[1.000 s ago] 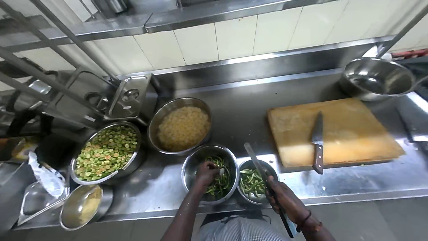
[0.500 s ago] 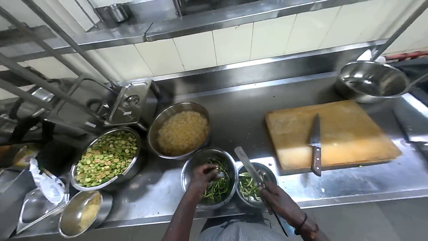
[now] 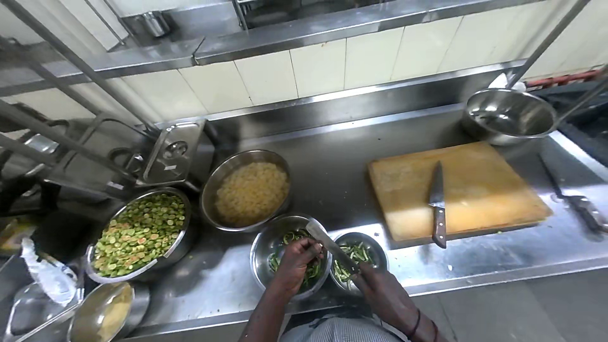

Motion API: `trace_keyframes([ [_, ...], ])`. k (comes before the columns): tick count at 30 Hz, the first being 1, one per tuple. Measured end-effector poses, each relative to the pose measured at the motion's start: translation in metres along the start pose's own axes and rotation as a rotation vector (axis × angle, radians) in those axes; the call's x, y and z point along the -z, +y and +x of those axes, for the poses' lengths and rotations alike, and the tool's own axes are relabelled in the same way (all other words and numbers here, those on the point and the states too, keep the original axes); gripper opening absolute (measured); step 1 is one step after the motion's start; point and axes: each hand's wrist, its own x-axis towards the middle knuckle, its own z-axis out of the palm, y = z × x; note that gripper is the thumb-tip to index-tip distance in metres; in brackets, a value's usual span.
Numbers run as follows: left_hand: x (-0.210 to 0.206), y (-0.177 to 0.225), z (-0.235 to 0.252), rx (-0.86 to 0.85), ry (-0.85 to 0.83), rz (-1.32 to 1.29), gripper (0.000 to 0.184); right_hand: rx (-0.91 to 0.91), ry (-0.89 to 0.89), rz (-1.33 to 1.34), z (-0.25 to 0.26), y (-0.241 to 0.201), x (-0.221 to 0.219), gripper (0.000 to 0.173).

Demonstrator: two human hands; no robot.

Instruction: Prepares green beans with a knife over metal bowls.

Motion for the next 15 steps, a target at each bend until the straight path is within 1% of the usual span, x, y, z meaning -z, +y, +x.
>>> trace_keyframes([
  [6, 0.001, -0.003, 0.001, -0.005, 0.023, 0.018, 0.008, 0.003, 0.031, -0.025, -0.003, -0.004, 0.000, 0.039],
  [9, -0.001, -0.001, -0.001, -0.011, 0.028, 0.017, 0.008, -0.012, 0.078, -0.085, -0.005, -0.009, -0.002, 0.039],
  [12, -0.005, 0.002, -0.003, -0.016, 0.037, 0.021, 0.008, -0.033, 0.084, -0.131, -0.006, -0.014, -0.001, 0.039],
  [15, -0.006, 0.002, -0.003, -0.015, 0.032, 0.027, 0.009, -0.020, 0.076, -0.100, -0.006, -0.014, -0.001, 0.038],
])
